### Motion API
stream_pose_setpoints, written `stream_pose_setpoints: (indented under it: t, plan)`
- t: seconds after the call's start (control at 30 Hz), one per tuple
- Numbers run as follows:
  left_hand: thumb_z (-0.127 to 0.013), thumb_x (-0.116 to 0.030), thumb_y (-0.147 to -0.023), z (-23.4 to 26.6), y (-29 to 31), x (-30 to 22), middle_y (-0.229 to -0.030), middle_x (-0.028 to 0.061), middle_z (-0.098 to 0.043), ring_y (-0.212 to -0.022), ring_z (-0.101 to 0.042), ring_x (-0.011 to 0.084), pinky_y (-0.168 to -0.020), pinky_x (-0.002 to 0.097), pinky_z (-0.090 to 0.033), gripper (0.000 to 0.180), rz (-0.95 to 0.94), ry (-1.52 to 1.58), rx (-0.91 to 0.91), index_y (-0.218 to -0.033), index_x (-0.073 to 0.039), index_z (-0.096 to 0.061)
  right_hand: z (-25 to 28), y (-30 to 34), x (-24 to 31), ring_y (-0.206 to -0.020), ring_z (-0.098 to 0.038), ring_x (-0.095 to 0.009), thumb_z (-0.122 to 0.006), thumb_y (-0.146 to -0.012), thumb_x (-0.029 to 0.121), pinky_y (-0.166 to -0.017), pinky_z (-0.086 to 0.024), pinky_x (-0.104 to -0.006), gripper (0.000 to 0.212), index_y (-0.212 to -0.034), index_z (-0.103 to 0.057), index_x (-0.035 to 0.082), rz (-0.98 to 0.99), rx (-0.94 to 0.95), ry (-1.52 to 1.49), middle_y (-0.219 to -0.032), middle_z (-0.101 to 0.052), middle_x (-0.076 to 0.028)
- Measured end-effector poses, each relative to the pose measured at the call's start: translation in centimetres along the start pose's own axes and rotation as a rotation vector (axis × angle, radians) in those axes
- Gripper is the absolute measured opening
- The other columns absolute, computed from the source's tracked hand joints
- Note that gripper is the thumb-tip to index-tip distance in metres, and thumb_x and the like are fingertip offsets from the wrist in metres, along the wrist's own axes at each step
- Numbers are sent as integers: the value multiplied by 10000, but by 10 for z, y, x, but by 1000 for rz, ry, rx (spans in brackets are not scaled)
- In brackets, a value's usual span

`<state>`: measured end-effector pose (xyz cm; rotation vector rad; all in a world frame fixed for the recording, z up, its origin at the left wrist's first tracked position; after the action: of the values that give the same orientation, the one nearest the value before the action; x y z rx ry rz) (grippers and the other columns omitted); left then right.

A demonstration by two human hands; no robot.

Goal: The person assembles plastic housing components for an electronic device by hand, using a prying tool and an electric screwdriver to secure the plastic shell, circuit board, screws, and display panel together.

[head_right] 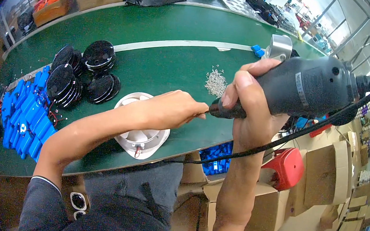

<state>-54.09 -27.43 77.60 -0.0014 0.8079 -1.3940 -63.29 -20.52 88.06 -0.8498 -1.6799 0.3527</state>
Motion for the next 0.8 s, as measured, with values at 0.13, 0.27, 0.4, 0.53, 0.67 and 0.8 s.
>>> stream_pose_setpoints:
  t: [0.13,0.27,0.4,0.53,0.67,0.8]
  plan:
    - [-536,-22,-813,-15,-31,25,-896,216,-665,-837,-659,372,-741,466,-520,215,132,-121,264,-1018,-8,-600,20,-8,2,-506,-539,-157,-638,-762,11,-498,-451,-269,216,-953,-536,9,77,-45,102,-731,-568,-98]
    - [-529,-55,-822,-36,-66,91,-927,233,-662,-877,-656,388,-754,465,-537,179,235,-514,479,-966,-6,-624,32,-9,17,-498,-532,-156,-643,-756,9,-492,-448,-264,222,-948,-534,9,75,-135,206,-715,-564,-92]
    - [-575,-27,-752,-48,-103,131,-931,183,-686,-902,-669,339,-733,416,-560,158,275,-570,395,-854,-27,-695,35,-4,20,-499,-512,-150,-628,-770,10,-494,-445,-271,228,-964,-509,27,70,-103,222,-713,-544,-83]
    - [-536,-156,-857,-49,-119,133,-1055,165,-671,-1000,-641,336,-828,428,-530,224,441,-530,505,-967,-43,-695,40,0,22,-526,-513,-144,-629,-774,12,-513,-447,-277,266,-1002,-493,29,45,-62,242,-736,-540,-86]
    - [-437,-356,-925,-30,-111,143,-1024,247,-650,-998,-615,400,-888,471,-481,430,559,-379,343,-987,8,-657,40,6,24,-525,-512,-142,-627,-773,8,-508,-445,-274,270,-1004,-489,26,30,-79,243,-735,-539,-88]
    - [-417,-354,-946,-11,-92,143,-1096,238,-634,-1043,-589,412,-930,446,-454,448,447,-284,372,-1204,-32,-592,34,14,27,-511,-485,-134,-597,-775,15,-507,-438,-265,257,-1005,-482,20,26,-67,284,-747,-515,-98]
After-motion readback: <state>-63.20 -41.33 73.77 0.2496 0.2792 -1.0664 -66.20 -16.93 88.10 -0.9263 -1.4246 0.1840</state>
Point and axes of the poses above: each hand's wrist, its own y-axis away from the middle knuckle, its own z-axis out of the back of the hand, x = y × z, the point moved 6 cm from there along -y, towards the middle knuckle
